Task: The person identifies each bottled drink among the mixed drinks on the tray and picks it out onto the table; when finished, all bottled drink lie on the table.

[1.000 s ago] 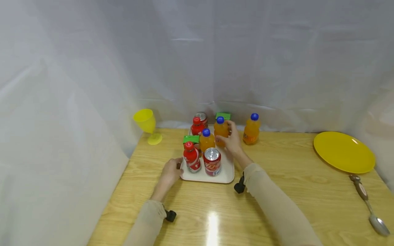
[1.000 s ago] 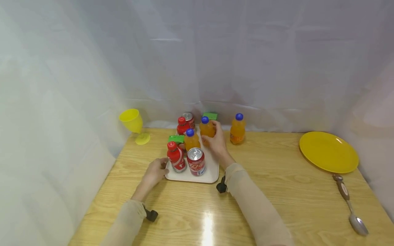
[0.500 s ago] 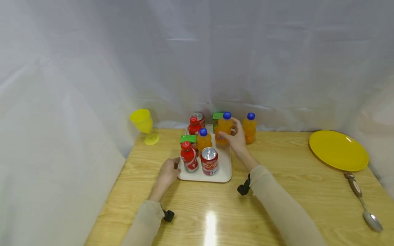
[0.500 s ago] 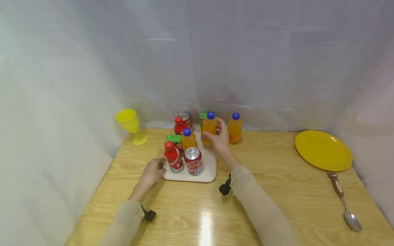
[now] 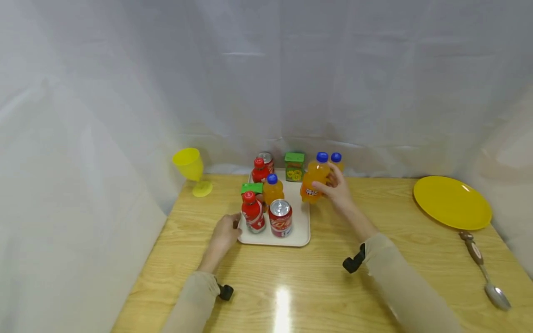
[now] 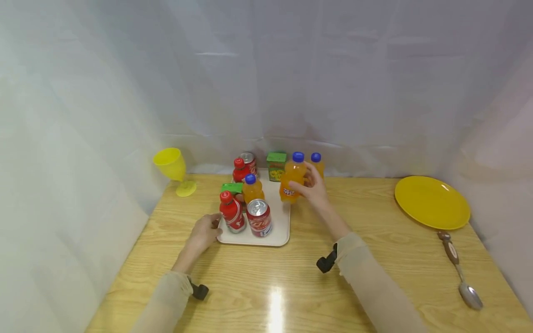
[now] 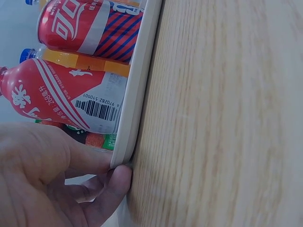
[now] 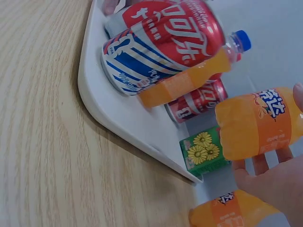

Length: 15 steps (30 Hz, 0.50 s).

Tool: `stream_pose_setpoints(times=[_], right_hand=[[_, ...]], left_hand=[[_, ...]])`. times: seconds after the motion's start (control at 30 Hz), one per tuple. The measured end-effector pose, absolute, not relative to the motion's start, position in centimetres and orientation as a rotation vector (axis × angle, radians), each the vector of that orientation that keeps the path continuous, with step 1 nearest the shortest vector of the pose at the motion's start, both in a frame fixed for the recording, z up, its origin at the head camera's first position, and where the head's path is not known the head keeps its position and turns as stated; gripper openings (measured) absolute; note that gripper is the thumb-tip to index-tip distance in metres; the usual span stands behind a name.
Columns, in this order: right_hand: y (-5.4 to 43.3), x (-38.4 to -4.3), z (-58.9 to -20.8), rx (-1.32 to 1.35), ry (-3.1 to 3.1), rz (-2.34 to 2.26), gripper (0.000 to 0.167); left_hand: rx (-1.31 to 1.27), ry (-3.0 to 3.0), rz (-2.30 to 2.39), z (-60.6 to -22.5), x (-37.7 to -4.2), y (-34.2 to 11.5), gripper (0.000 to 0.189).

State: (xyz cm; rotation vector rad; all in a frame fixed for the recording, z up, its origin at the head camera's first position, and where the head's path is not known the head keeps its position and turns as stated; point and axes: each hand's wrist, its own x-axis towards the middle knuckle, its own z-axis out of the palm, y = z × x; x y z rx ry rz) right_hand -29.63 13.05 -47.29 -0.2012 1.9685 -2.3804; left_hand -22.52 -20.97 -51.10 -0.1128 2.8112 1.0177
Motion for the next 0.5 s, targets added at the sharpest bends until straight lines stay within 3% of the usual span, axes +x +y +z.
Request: stream_pose_setpoints(times=[0.5], right_hand=[[18.7,-28.2,-46.9,-0.304,1.881,-2.439,0.06]], left_hand=[[-0.18,2.775,1.022,-51.0,-22.7,-21.0,0.058]])
